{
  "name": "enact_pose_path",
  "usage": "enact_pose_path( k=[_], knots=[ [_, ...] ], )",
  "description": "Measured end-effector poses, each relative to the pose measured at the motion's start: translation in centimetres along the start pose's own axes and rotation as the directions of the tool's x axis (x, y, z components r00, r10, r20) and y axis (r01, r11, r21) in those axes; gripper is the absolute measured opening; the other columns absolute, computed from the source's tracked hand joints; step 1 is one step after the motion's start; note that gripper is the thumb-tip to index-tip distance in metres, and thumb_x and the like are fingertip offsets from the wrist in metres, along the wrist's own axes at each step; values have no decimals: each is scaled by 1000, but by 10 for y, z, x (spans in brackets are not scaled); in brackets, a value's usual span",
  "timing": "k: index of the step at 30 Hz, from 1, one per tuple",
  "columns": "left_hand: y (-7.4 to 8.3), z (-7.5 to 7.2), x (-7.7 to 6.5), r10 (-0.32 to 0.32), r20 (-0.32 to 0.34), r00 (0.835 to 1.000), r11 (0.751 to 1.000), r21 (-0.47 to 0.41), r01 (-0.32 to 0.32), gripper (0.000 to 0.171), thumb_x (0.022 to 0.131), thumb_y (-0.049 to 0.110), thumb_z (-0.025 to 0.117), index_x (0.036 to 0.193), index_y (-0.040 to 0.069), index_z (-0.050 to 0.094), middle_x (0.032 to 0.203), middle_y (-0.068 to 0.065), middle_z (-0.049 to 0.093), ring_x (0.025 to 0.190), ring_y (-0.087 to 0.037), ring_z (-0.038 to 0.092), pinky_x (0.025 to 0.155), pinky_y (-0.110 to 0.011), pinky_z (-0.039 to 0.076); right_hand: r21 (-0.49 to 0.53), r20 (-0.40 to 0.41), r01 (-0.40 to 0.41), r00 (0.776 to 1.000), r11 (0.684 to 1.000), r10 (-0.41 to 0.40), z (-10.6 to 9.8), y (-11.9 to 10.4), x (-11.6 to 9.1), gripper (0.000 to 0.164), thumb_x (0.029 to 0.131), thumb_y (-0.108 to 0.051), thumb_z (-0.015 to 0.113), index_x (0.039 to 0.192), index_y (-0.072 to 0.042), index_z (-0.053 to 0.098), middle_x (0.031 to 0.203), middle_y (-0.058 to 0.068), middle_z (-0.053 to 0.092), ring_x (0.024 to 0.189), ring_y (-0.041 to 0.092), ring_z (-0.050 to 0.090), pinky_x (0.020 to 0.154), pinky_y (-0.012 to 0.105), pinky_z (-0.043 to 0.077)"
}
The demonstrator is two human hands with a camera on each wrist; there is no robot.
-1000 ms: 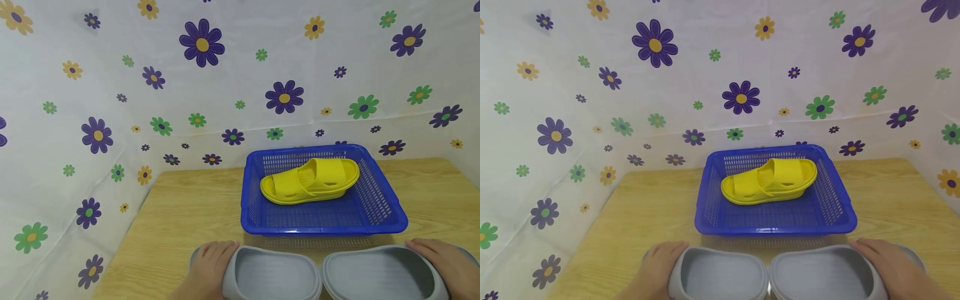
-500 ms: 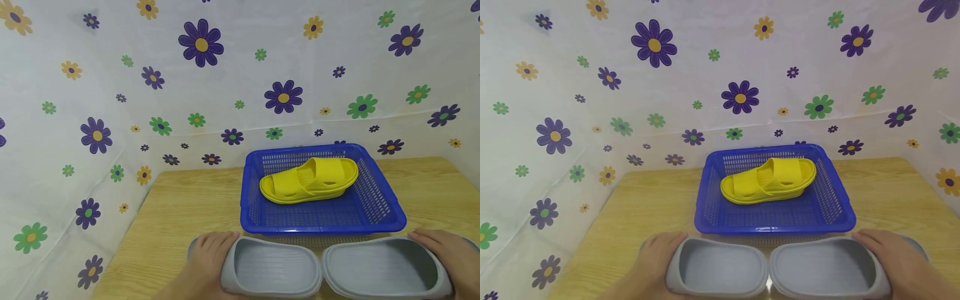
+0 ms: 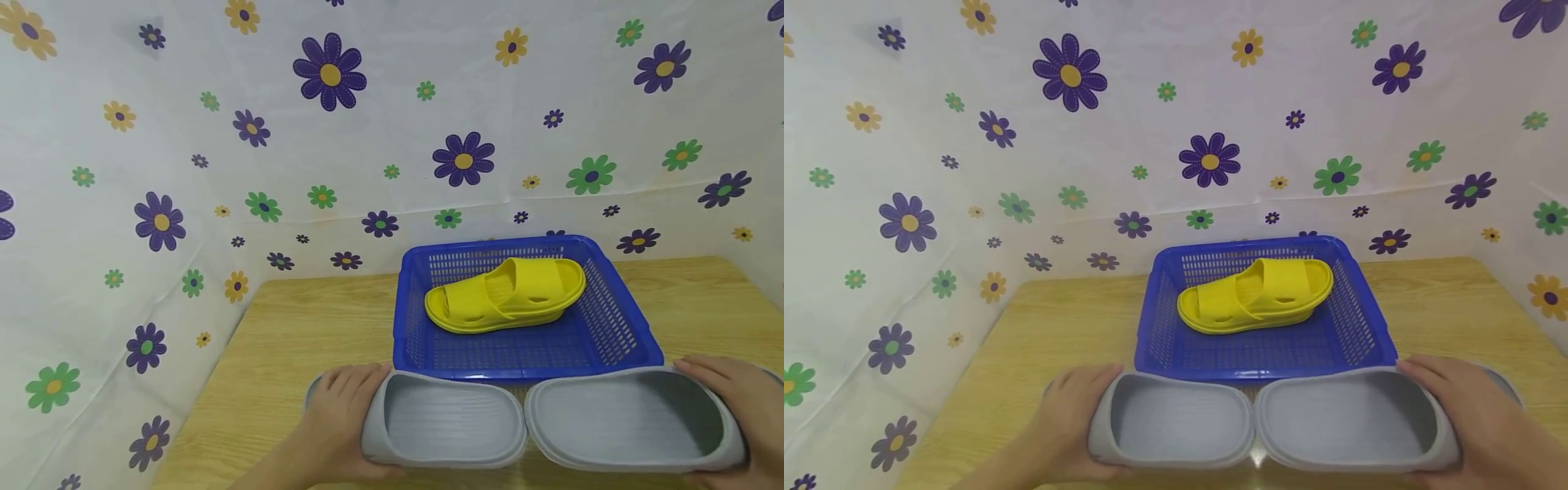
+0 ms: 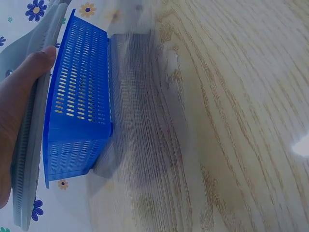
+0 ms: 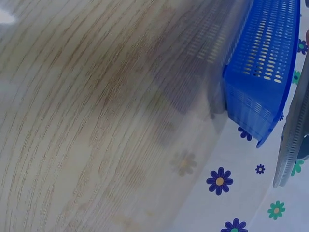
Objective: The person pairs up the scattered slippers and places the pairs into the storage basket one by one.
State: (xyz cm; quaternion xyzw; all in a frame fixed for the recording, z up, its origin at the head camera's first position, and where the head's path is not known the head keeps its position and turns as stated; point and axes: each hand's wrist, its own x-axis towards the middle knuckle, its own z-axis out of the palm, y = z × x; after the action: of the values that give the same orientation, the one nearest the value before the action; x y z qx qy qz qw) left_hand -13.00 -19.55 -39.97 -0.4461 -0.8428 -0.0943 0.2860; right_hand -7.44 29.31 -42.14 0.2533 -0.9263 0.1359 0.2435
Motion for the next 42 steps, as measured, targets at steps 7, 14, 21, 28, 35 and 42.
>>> enact_pose_path(
  k=[7,14,21,28,35,42],
  knots=[
    [1,3,5,49,-28,998,999,23,-49,119,46,76,72,131,-4,48,120,-11,57,103,-22,56,82,-42,46,48,-47,55,997,997,-53,2,-3,8,134,32,-77,79,133,3,43,120,13,46,119,7,32,105,9,2],
    [3,3,11,54,-26,998,998,38,-53,116,53,79,66,132,-3,47,121,-10,56,103,-22,56,83,-43,47,77,-133,160,980,984,-149,0,-4,19,125,44,-84,68,126,8,48,120,8,47,124,-9,19,106,10,9],
    [4,2,14,55,-9,998,997,58,-54,116,52,81,65,131,-2,48,119,-9,57,101,-21,56,83,-42,46,51,-112,184,978,981,-178,-3,-6,27,123,46,-85,66,124,8,49,114,16,49,119,-4,26,106,9,9],
    [6,0,21,67,1,998,994,82,-67,116,51,81,65,132,-1,48,117,-9,58,102,-21,57,82,-42,48,23,-73,187,980,982,-185,-7,-12,33,121,48,-83,68,127,6,48,115,17,50,115,8,36,107,9,8],
    [8,1,27,73,18,997,992,103,-75,117,51,82,64,133,0,47,115,-9,58,102,-21,57,82,-41,48,-61,61,77,995,995,-74,-8,-18,32,130,40,-78,76,139,-5,38,122,15,48,99,26,46,106,10,-3],
    [15,4,34,85,14,996,989,117,-86,119,49,81,66,133,0,46,114,-8,58,101,-21,57,82,-41,47,-39,-26,162,986,986,-163,-7,-23,41,117,53,-86,58,130,1,47,117,14,53,98,18,42,107,7,6]
  ],
)
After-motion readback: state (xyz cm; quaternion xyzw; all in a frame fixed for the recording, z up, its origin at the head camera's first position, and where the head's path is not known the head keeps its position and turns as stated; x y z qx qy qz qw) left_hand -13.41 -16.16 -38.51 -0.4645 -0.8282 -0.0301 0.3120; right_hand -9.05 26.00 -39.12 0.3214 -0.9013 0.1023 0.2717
